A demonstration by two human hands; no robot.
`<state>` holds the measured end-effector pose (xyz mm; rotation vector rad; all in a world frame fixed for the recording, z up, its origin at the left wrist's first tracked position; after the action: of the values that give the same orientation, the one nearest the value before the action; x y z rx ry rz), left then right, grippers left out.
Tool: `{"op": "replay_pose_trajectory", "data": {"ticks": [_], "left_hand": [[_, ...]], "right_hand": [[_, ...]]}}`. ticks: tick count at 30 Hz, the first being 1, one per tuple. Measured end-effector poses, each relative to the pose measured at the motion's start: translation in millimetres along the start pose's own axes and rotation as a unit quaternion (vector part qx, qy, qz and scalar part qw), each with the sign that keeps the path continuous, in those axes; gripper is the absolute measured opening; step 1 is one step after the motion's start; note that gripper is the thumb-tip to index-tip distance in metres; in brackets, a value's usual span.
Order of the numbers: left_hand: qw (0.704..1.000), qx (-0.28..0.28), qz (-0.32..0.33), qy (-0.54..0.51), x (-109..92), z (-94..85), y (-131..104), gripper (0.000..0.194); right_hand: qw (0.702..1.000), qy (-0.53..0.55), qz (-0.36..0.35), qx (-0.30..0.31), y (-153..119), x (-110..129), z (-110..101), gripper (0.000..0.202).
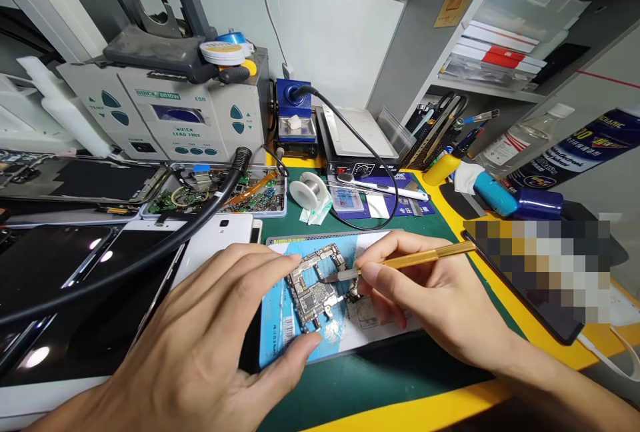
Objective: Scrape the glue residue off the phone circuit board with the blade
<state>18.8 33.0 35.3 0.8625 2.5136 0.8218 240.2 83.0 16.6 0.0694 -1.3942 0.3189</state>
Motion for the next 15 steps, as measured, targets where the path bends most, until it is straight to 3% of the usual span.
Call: {"op": "replay_pose_trajectory", "data": {"ticks": [5,15], "left_hand": [[1.0,-0.007,-0.008,-0.006,-2.3,0.1,-4.1,0.053],[0.999,-0.031,0.005,-0.015,-11.6,-3.1,0.4,0.045]], "right_hand": [[0.999,0.037,0.021,-0.003,1.8,1.2,-3.6,0.027],[0.998,0.047,0.03,-0.015,1.8,1.9,-5.1,0.016]]}}
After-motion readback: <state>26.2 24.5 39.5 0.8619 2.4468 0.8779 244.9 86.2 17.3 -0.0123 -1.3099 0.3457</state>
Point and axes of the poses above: each hand's wrist, its own y-axis towards the middle knuckle, its own z-axis out of the palm, x = y × z, the point moved 8 cm from there along y, towards the middle knuckle, and after that the axes turned 10 degrees about y, right-handed, at the moved point
